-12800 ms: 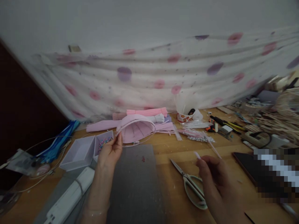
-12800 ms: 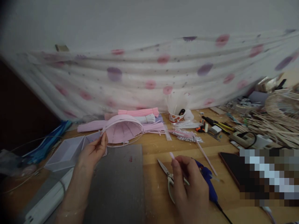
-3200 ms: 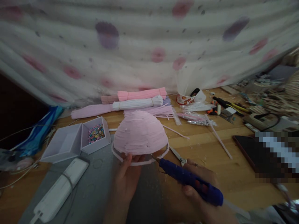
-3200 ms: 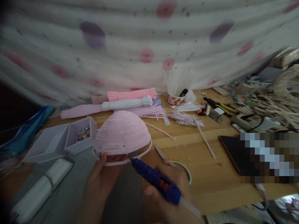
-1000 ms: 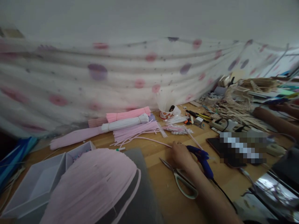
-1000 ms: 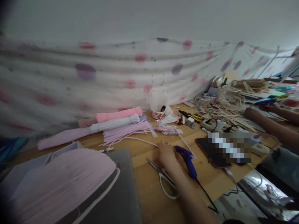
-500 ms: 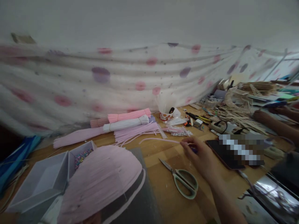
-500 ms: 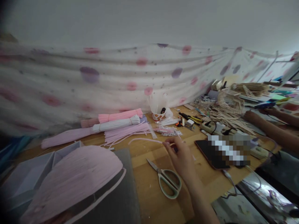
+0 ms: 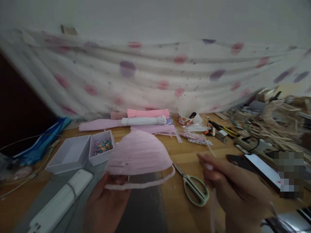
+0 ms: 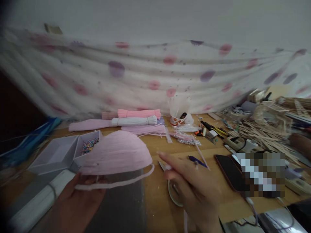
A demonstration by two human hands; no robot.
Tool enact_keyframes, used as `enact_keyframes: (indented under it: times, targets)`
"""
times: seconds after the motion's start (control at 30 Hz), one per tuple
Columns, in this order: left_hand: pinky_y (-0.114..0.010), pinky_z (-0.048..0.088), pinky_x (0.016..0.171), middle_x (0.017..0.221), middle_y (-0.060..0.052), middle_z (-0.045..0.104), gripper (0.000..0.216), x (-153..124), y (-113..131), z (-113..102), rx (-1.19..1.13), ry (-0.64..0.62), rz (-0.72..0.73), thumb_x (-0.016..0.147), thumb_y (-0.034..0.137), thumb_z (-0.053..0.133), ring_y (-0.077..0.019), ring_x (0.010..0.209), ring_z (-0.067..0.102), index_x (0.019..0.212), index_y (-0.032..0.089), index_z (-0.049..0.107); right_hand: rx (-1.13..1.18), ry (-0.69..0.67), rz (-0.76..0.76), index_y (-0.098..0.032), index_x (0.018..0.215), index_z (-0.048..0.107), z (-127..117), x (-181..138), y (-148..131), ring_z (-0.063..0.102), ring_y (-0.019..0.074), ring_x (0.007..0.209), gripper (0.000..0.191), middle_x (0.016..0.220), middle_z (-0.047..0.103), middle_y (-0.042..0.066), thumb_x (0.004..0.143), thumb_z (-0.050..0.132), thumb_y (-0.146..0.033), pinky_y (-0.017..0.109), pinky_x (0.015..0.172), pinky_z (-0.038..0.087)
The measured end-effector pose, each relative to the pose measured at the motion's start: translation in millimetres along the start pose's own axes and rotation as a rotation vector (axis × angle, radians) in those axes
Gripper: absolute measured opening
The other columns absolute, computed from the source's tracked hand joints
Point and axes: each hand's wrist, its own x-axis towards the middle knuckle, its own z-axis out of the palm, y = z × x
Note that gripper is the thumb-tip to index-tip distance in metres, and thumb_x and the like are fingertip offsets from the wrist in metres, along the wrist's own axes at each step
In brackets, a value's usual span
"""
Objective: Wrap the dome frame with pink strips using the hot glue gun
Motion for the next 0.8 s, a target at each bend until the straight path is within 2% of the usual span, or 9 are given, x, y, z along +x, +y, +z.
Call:
enact_keyframes:
  times: [0.1,0.2,0.27,0.33,0.43,0.5,0.63,0.7,0.8]
  targets:
    - [-0.031,0.062,0.059,0.064,-0.001,0.071,0.009,-2.2,-4.7,20.8,-0.122,-0.039,-0.055,0.072,0.012,0.064,-0.0146,0.054,0.065,0.068,0.019,0.068,-0.027,-0.238,0.008,-0.028,0.121,0.066,11.2,8.9,-3.3,0.056,0.0114,0.048,0.027,0.063,0.062,-0.004,0.097,0.055,-0.026,0.021,0.046,0.043]
    - [-0.030,0.062,0.058,0.063,-0.001,0.072,0.008,-0.5,-7.3,27.2,-0.111,-0.094,-0.053,0.066,0.013,0.073,-0.0144,0.054,0.065,0.064,0.019,0.068,-0.041,-0.348,0.109,-0.023,0.129,0.049,20.4,7.0,3.7,0.058,0.0125,0.054,0.029,0.066,0.057,-0.004,0.101,0.042,-0.021,0.020,0.049,0.045]
    - [-0.030,0.062,0.058,0.061,-0.001,0.071,0.009,1.7,-9.7,26.3,-0.081,-0.064,-0.054,0.064,0.013,0.075,-0.0146,0.054,0.065,0.062,0.018,0.068,-0.003,-0.396,0.097,-0.023,0.127,0.041,22.5,0.9,11.0,0.060,0.0134,0.060,0.027,0.070,0.057,-0.004,0.100,0.040,-0.019,0.021,0.056,0.049]
    - [-0.030,0.062,0.060,0.063,-0.001,0.072,0.009,4.3,-13.3,23.8,-0.062,-0.027,-0.053,0.064,0.014,0.078,-0.0151,0.056,0.066,0.063,0.019,0.069,0.057,-0.460,0.109,-0.025,0.123,0.037,21.2,-4.9,17.1,0.064,0.0144,0.068,0.024,0.077,0.064,-0.002,0.100,0.040,-0.019,0.023,0.064,0.052]
    - [-0.031,0.063,0.069,0.073,-0.002,0.075,0.010,8.6,-20.6,19.0,-0.011,-0.072,-0.052,0.067,0.019,0.082,-0.0169,0.066,0.070,0.073,0.020,0.075,0.124,-0.540,0.263,-0.025,0.109,0.046,16.7,-8.3,21.0,0.069,0.0145,0.075,0.008,0.092,0.074,0.004,0.102,0.042,-0.024,0.024,0.066,0.055]
    - [-0.032,0.062,0.076,0.082,-0.002,0.077,0.015,10.4,-25.7,16.5,0.022,-0.122,-0.046,0.067,0.022,0.085,-0.0185,0.078,0.072,0.080,0.022,0.077,0.118,-0.520,0.332,-0.024,0.097,0.059,15.6,-7.3,20.2,0.072,0.0150,0.075,0.010,0.095,0.077,0.005,0.100,0.051,-0.029,0.022,0.064,0.055]
    - [-0.031,0.060,0.081,0.087,-0.001,0.078,0.023,7.4,-33.6,19.8,0.079,-0.150,0.005,0.064,0.029,0.089,-0.0178,0.082,0.071,0.083,0.023,0.078,0.103,-0.362,0.276,-0.026,0.089,0.075,21.7,-3.8,14.1,0.072,0.0133,0.067,0.008,0.079,0.078,-0.002,0.090,0.067,-0.025,0.018,0.061,0.055]
    - [-0.029,0.059,0.080,0.085,0.000,0.078,0.023,3.8,-35.9,25.6,0.122,-0.135,0.031,0.065,0.028,0.089,-0.0174,0.082,0.071,0.084,0.023,0.078,0.104,-0.334,0.254,-0.027,0.095,0.075,26.7,-3.5,10.0,0.072,0.0122,0.067,0.014,0.076,0.077,-0.004,0.092,0.062,-0.022,0.017,0.063,0.055]
    - [-0.029,0.058,0.082,0.091,-0.001,0.079,0.025,0.4,-37.9,33.9,0.185,-0.123,0.048,0.066,0.027,0.087,-0.0207,0.092,0.072,0.090,0.024,0.079,0.080,-0.362,0.265,-0.026,0.120,0.064,31.2,-5.8,4.9,0.072,0.0118,0.076,0.026,0.082,0.075,-0.002,0.098,0.050,-0.022,0.018,0.069,0.056]
